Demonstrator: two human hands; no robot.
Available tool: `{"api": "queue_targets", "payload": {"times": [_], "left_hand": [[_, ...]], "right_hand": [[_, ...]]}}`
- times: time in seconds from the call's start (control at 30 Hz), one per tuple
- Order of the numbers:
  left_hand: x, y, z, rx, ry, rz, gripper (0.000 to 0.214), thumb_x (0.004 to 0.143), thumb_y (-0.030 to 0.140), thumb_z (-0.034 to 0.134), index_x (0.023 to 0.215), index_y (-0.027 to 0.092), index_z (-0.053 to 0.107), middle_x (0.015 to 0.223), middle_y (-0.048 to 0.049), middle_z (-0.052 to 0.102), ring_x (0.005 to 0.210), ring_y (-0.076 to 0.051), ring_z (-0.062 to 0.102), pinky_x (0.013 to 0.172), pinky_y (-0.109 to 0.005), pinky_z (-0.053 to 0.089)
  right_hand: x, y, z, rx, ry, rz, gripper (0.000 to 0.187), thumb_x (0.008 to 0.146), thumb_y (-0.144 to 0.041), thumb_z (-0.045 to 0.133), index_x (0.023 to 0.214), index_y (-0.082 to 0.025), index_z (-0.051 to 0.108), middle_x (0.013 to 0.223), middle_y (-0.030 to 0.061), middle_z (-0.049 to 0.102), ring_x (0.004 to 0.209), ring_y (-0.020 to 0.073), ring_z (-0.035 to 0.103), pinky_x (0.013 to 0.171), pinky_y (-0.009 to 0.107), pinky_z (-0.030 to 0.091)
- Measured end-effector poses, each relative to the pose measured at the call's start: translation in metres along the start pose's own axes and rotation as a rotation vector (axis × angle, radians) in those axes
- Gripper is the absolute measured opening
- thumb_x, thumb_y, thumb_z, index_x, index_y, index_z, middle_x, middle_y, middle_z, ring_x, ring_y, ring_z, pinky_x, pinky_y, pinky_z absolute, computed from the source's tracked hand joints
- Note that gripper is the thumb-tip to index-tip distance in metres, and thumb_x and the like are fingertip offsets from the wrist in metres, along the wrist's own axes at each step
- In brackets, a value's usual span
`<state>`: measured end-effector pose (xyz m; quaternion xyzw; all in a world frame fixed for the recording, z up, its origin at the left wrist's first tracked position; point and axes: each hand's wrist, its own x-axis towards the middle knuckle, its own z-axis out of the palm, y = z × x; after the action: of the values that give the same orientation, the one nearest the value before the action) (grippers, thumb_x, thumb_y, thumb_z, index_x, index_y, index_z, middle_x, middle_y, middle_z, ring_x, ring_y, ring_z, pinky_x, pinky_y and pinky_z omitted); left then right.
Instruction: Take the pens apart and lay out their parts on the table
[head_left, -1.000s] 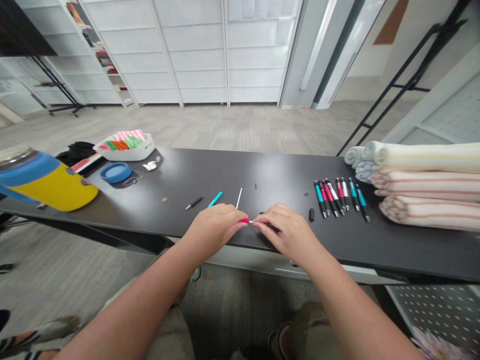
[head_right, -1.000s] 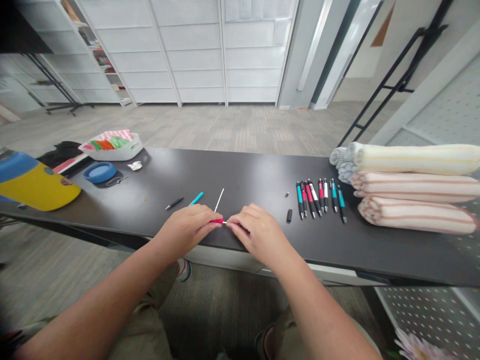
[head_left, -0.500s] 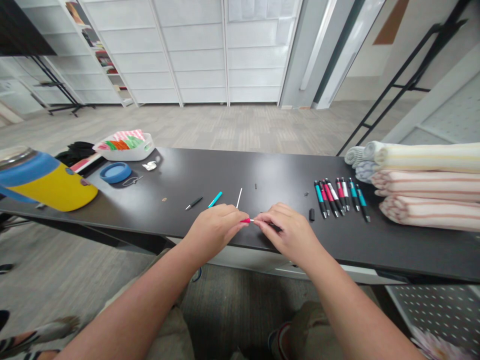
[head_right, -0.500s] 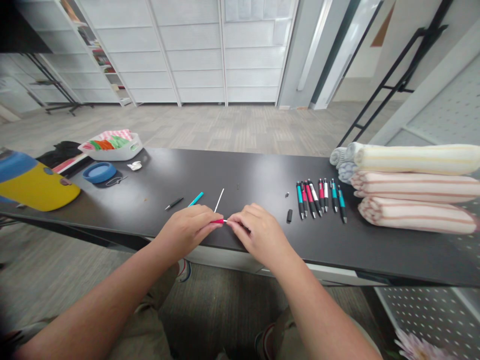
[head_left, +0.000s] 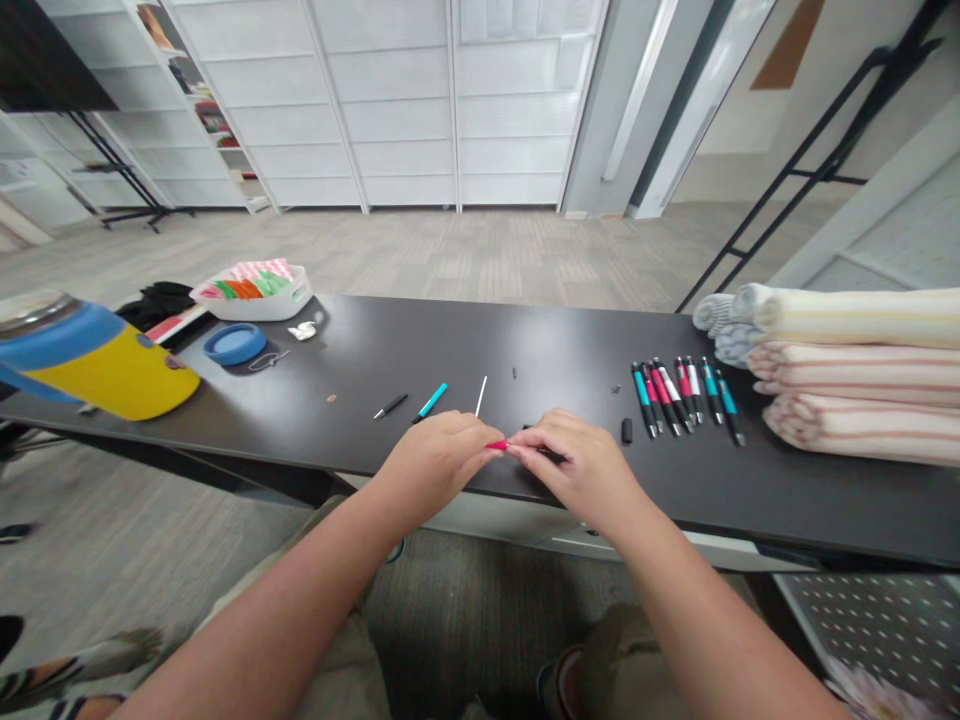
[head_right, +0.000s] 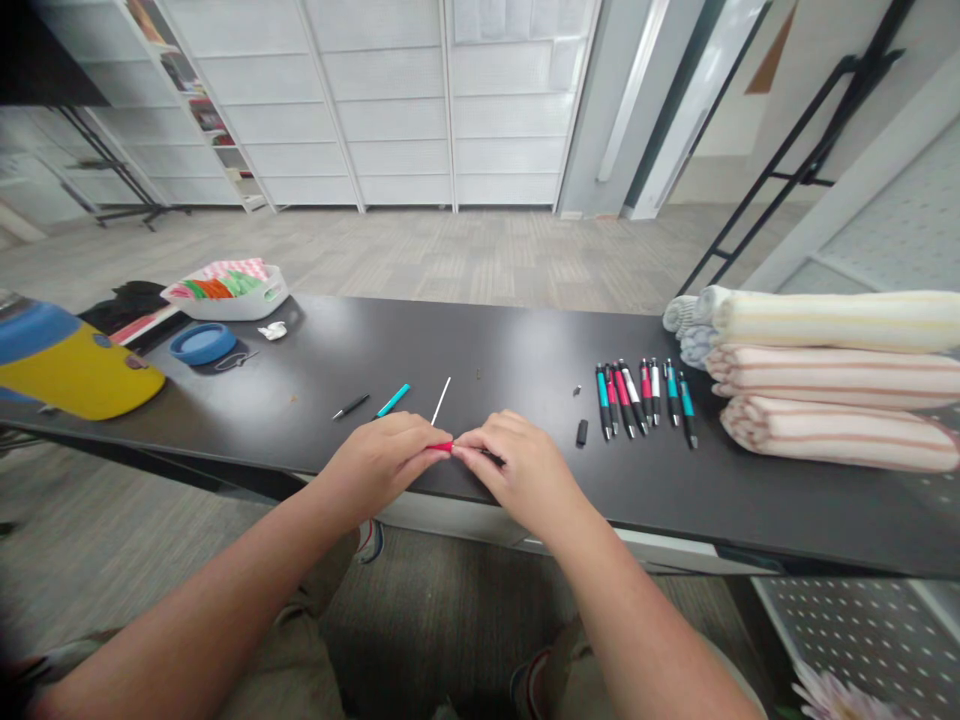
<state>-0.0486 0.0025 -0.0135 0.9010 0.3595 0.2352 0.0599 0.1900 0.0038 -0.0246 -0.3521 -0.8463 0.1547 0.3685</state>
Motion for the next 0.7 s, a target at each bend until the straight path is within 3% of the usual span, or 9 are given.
{"api": "queue_targets", "payload": {"times": [0.17, 0.33, 0.5, 0.7], "left_hand": [[0.002, 0.0, 0.001, 0.013, -0.012, -0.034, 0.019, 0.107, 0.029, 0.054, 0.11, 0.02, 0.071, 0.101, -0.004, 0.076, 0.093, -0.02, 0.068, 0.086, -0.033, 0.051], [0.001, -0.002, 0.004, 0.025, -0.007, -0.031, 0.017, 0.106, 0.029, 0.057, 0.11, 0.021, 0.071, 0.102, -0.0037, 0.077, 0.09, -0.022, 0.067, 0.084, -0.035, 0.05], [0.0, -0.002, 0.005, 0.052, -0.023, -0.043, 0.018, 0.106, 0.031, 0.057, 0.112, 0.022, 0.072, 0.102, -0.0047, 0.078, 0.092, -0.022, 0.068, 0.085, -0.037, 0.049], [0.003, -0.006, 0.004, 0.079, -0.035, -0.102, 0.023, 0.107, 0.035, 0.055, 0.115, 0.021, 0.072, 0.102, -0.0051, 0.079, 0.093, -0.024, 0.069, 0.086, -0.04, 0.051]], "right_hand": [[0.0, 0.004, 0.002, -0.036, -0.004, 0.015, 0.008, 0.098, -0.027, 0.072, 0.102, -0.022, 0.077, 0.085, 0.0022, 0.076, 0.08, 0.0187, 0.067, 0.075, 0.031, 0.05], [0.0, 0.005, 0.002, -0.045, 0.038, 0.071, 0.022, 0.091, -0.026, 0.081, 0.112, -0.02, 0.076, 0.083, 0.002, 0.077, 0.079, 0.0185, 0.07, 0.073, 0.029, 0.053], [0.0, 0.004, 0.001, -0.07, 0.029, 0.079, 0.022, 0.091, -0.027, 0.081, 0.111, -0.021, 0.076, 0.086, 0.0024, 0.078, 0.081, 0.0191, 0.073, 0.075, 0.03, 0.056], [-0.004, 0.008, -0.018, -0.119, 0.103, 0.115, 0.028, 0.094, -0.04, 0.076, 0.117, -0.023, 0.074, 0.106, 0.005, 0.081, 0.095, 0.0226, 0.076, 0.089, 0.036, 0.059]]}}
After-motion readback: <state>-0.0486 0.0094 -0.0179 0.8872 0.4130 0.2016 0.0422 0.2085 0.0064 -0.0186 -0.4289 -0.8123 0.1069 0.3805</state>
